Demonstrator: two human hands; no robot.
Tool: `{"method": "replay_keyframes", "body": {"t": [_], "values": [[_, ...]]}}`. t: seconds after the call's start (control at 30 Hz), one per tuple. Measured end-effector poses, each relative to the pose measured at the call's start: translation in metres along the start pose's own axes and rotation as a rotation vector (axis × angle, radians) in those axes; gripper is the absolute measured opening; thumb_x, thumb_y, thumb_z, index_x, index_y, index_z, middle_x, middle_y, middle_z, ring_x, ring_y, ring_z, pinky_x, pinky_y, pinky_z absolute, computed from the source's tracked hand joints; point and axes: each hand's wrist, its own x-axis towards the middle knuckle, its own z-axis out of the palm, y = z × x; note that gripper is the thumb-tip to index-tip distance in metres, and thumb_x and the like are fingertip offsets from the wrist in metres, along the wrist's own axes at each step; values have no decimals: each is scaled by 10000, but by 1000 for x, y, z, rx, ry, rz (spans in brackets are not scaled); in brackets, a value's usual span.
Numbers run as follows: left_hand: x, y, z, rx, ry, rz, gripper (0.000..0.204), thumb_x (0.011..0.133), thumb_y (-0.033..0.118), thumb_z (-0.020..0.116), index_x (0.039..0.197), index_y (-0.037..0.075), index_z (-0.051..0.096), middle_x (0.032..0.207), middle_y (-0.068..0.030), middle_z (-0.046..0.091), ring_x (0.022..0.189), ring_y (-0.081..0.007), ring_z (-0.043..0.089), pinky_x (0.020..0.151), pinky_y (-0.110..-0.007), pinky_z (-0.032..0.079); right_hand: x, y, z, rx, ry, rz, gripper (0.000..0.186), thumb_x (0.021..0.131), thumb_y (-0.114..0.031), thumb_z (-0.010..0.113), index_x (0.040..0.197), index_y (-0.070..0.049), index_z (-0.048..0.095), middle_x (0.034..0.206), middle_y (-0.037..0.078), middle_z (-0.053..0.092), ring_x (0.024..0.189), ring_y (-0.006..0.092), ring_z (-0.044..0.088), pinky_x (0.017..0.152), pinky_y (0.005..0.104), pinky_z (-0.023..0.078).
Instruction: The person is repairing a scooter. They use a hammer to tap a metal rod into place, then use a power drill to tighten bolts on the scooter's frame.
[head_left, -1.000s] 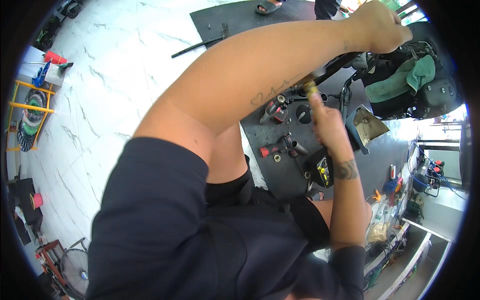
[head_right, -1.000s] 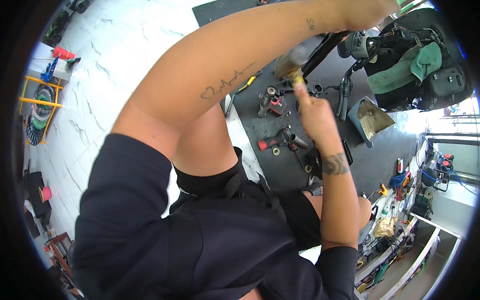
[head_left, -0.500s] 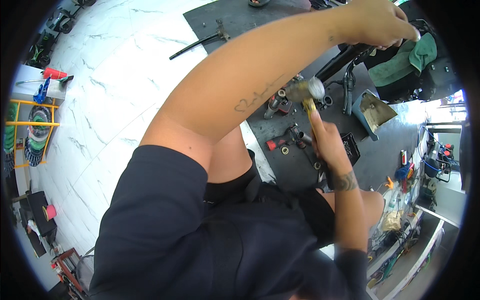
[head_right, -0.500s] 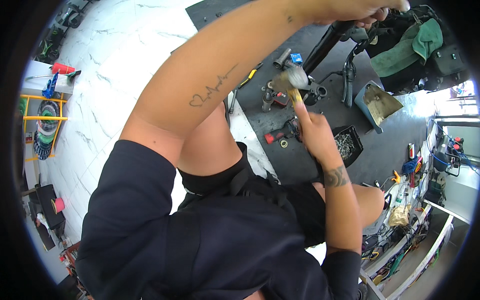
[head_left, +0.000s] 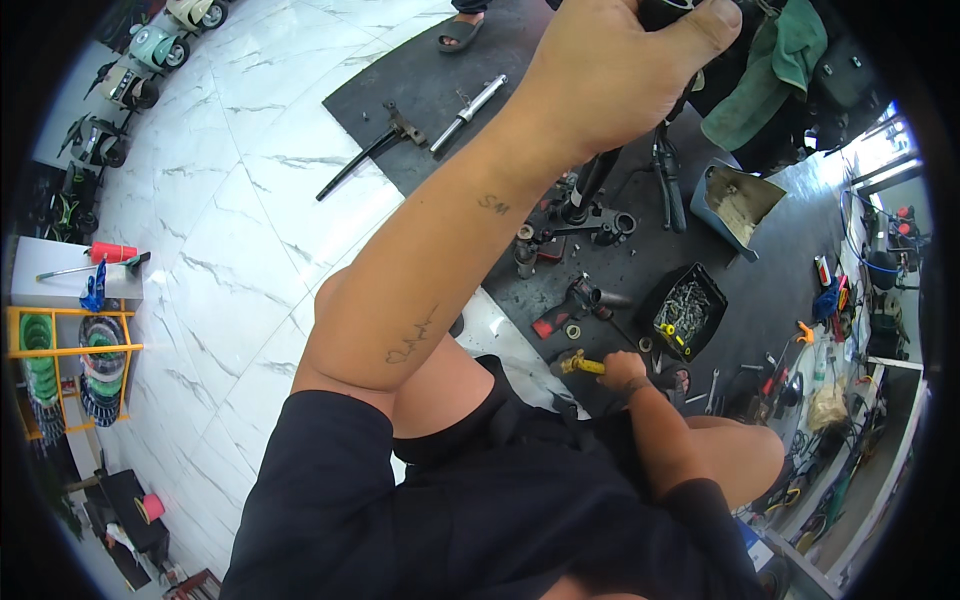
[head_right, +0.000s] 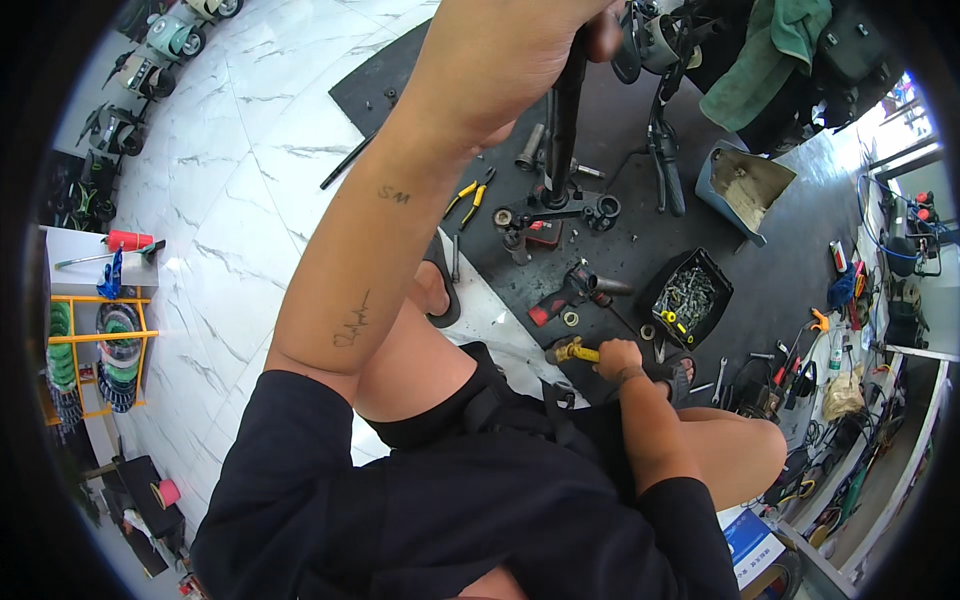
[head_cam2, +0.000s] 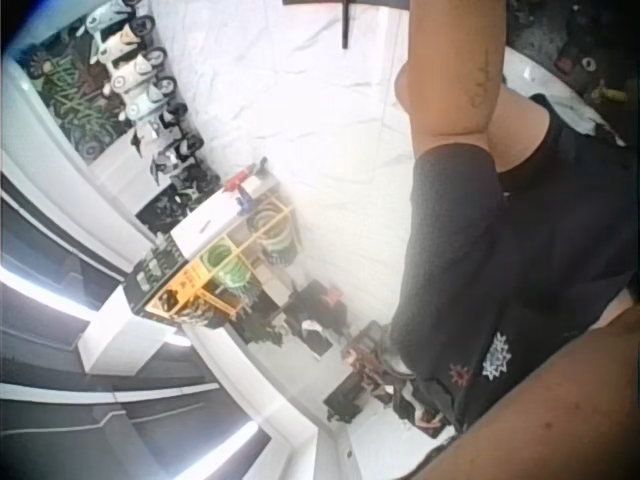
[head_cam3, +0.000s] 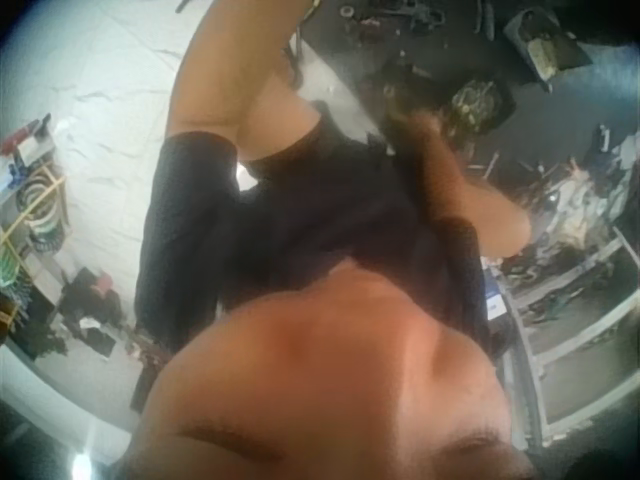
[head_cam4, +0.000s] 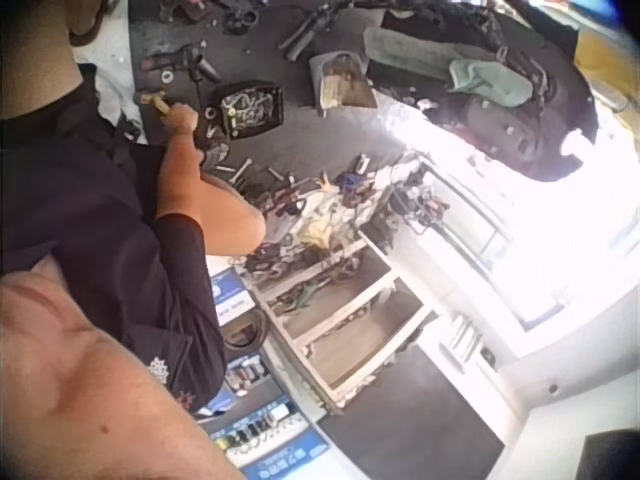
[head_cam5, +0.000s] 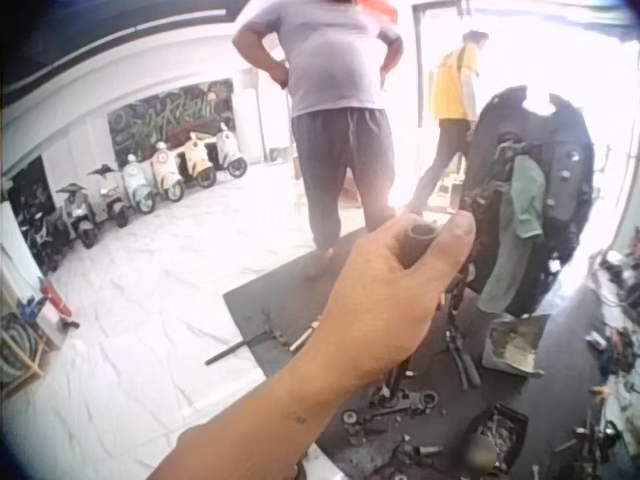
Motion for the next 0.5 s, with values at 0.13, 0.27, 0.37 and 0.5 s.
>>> {"method": "replay_keyframes", "body": {"t": [0.13,0.27,0.37,0.5], "values": [[1,-9,-8,229,91,164,364,1007,309,661,875,-29,679,729,-16,644,645,-86,537,620,-275,439,21,15,25,-162,42,-90,222,841,-288,773,994,-133,814,1049,104,788,1023,284,754,857,405,591],[16,-18,-7,90,259,192,277,966,197,631,776,-4,653,658,-1,596,587,-85,518,583,-284,425,42,20,22,-262,65,-8,211,950,-219,623,999,-156,819,1025,60,796,1004,255,762,798,415,561],[21,-19,-7,-151,272,-37,275,954,194,642,737,25,637,615,11,546,541,-78,495,521,-275,381,50,17,14,-211,43,-22,165,881,-215,704,985,-150,815,1030,94,793,997,274,762,822,408,579],[19,-20,-7,-104,280,43,268,953,184,645,740,22,638,621,5,560,530,-80,491,508,-267,369,54,5,8,-169,61,-33,182,887,-224,703,1008,-146,814,1039,97,794,999,278,766,816,411,588]]}}
